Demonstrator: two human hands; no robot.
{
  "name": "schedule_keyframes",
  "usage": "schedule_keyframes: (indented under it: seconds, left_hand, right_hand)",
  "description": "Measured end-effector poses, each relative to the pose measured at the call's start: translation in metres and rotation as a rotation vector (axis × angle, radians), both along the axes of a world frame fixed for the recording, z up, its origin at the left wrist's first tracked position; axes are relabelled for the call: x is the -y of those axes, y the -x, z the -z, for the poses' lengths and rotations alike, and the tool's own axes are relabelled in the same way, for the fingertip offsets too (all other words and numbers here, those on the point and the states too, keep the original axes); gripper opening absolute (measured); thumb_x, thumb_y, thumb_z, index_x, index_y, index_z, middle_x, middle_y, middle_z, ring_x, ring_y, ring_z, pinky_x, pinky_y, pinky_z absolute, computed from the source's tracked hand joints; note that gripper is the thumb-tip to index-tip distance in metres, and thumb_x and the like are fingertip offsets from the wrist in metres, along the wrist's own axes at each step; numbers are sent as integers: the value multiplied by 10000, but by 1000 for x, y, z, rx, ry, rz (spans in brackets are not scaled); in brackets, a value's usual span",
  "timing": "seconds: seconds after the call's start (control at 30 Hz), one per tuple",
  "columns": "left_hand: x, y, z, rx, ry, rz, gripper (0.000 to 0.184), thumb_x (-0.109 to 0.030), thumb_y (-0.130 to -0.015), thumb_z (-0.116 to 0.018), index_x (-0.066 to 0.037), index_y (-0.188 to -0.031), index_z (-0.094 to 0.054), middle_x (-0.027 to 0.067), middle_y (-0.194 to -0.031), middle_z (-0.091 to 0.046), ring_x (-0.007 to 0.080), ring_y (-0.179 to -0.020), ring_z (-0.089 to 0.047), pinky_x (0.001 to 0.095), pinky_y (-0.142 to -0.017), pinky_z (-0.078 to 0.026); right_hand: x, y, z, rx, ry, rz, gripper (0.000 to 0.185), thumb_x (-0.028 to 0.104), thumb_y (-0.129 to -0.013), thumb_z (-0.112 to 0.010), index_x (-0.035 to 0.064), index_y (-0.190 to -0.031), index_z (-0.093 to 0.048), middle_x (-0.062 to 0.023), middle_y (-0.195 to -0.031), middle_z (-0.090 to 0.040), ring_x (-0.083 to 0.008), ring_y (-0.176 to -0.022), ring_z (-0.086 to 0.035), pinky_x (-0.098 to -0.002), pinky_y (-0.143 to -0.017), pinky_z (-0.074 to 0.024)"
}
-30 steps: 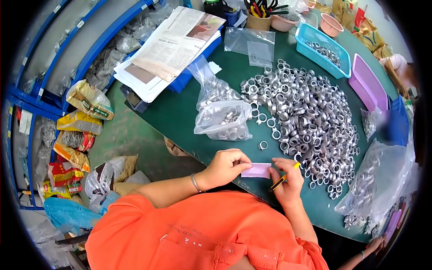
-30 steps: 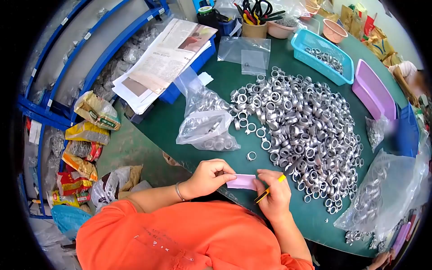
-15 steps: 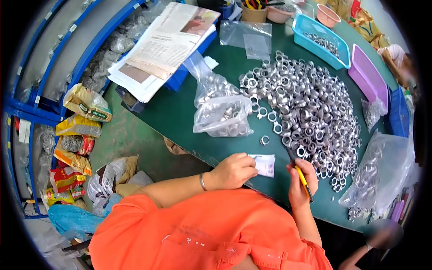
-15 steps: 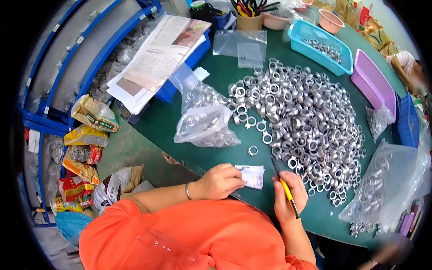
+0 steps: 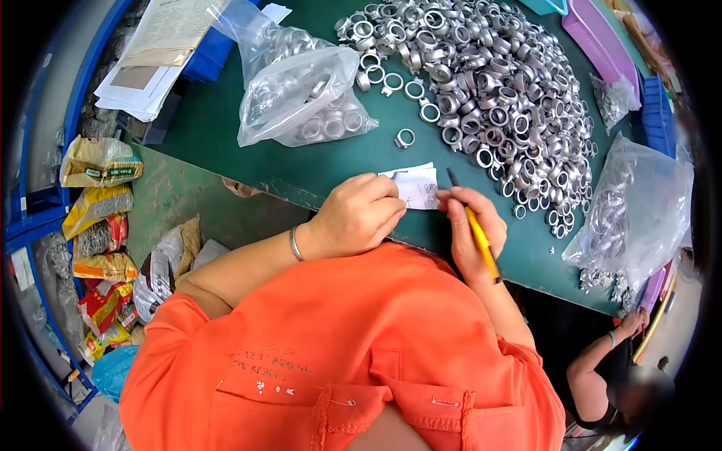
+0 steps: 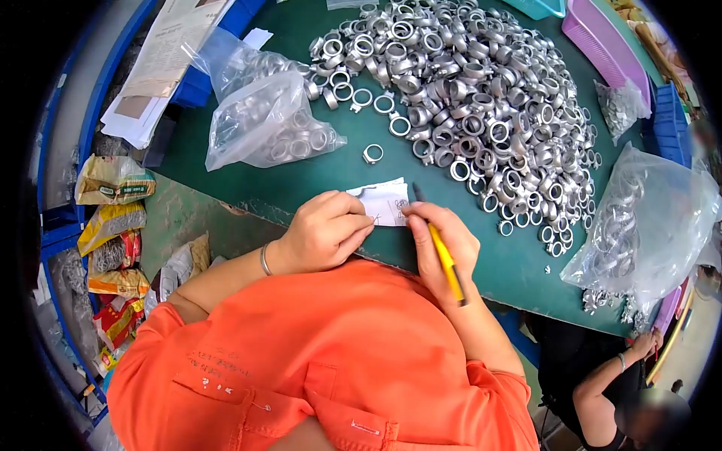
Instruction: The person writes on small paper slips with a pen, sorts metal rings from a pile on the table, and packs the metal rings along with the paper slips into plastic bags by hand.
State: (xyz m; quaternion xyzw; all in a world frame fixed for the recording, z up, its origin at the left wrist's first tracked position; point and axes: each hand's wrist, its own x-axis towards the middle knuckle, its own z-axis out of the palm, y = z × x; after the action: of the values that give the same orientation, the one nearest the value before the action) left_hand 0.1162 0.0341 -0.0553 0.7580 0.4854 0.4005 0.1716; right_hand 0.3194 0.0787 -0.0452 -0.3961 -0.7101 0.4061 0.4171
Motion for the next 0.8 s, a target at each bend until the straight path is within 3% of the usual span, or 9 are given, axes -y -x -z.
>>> schedule_keyframes:
  seconds: [0.03, 0.13, 0.23, 0.4, 0.43, 0.53, 0.67, 0.77, 0.8]
  left_hand:
    - [-1, 0, -1, 34, 24, -8, 105, -8, -745, -727, -22, -839, -681, 81, -799, -621, 254, -705, -607, 333, -635, -493]
    - [-5, 4, -5, 90, 154, -55, 91, 4, -765, -709, -12, -847, -674, 99, -802, -628, 271, -713, -614, 338, -639, -498]
    - [-10, 4, -7, 146, 100, -90, 75, 17, -781, -698, -2, -846, -668, 122, -784, -627, 279, -705, -612, 339, -638, -499]
    - [-8, 3, -12, 210, -90, -202, 295, 4, -727, -763, -43, -996, -650, 91, -1036, -619, 252, -808, -589, 324, -646, -488]
    - [-8, 4, -13, 211, -89, -197, 295, 4, -727, -763, -43, -996, -650, 91, -1036, -619, 252, -808, -589, 324, -646, -488]
    - [-5, 6, -13, -79, -121, 121, 348, -114, -679, -798, -87, -1005, -678, 66, -1104, -626, 250, -910, -584, 372, -799, -454]
    - [-1, 11, -2, -222, -47, 102, 328, -180, -717, -771, -80, -1014, -672, 73, -1127, -622, 264, -984, -575, 408, -861, -422]
    - [-1, 11, -11, -194, 9, 52, 363, -184, -724, -763, -86, -1058, -658, 88, -1141, -614, 265, -1012, -570, 409, -855, -422]
    - [-1, 11, -6, -185, -43, 128, 399, -299, -780, -726, -97, -1114, -644, 85, -1217, -595, 256, -1111, -557, 447, -917, -407]
  right_hand:
    - [-9, 0, 2, 96, -166, -108, 225, -24, -789, -718, 28, -1000, -659, -112, -901, -693, -255, -785, -652, -315, -707, -509]
    - [-13, 10, -6, 214, -295, -120, 296, -48, -700, -756, 56, -957, -654, -93, -917, -680, -287, -847, -635, -337, -738, -489]
    - [-16, 12, 5, 183, -257, -15, 313, -62, -697, -754, 53, -964, -639, -85, -883, -665, -288, -840, -632, -338, -730, -493]
    - [-21, 16, 3, -110, -86, 75, 193, -93, -802, -682, 21, -943, -616, -102, -862, -649, -193, -742, -631, -266, -693, -507]
    - [-22, 9, -1, -17, -116, 118, 193, -91, -812, -675, 14, -962, -612, -104, -859, -641, -190, -752, -630, -259, -696, -504]
    - [-23, -3, -9, -11, 50, 106, 196, -75, -827, -671, 20, -986, -605, -91, -862, -632, -162, -739, -619, -253, -677, -495]
    - [-21, -19, 1, 270, -234, -18, 246, -48, -779, -713, 40, -986, -616, -133, -878, -622, -291, -748, -611, -311, -664, -502]
    - [-19, -25, 4, 361, -385, 73, 277, -14, -769, -735, 38, -1017, -626, -137, -904, -611, -299, -779, -595, -334, -683, -495]
    - [-21, -27, 2, 407, -502, 81, 319, 46, -779, -744, 37, -1081, -640, -142, -924, -595, -307, -804, -575, -351, -698, -485]
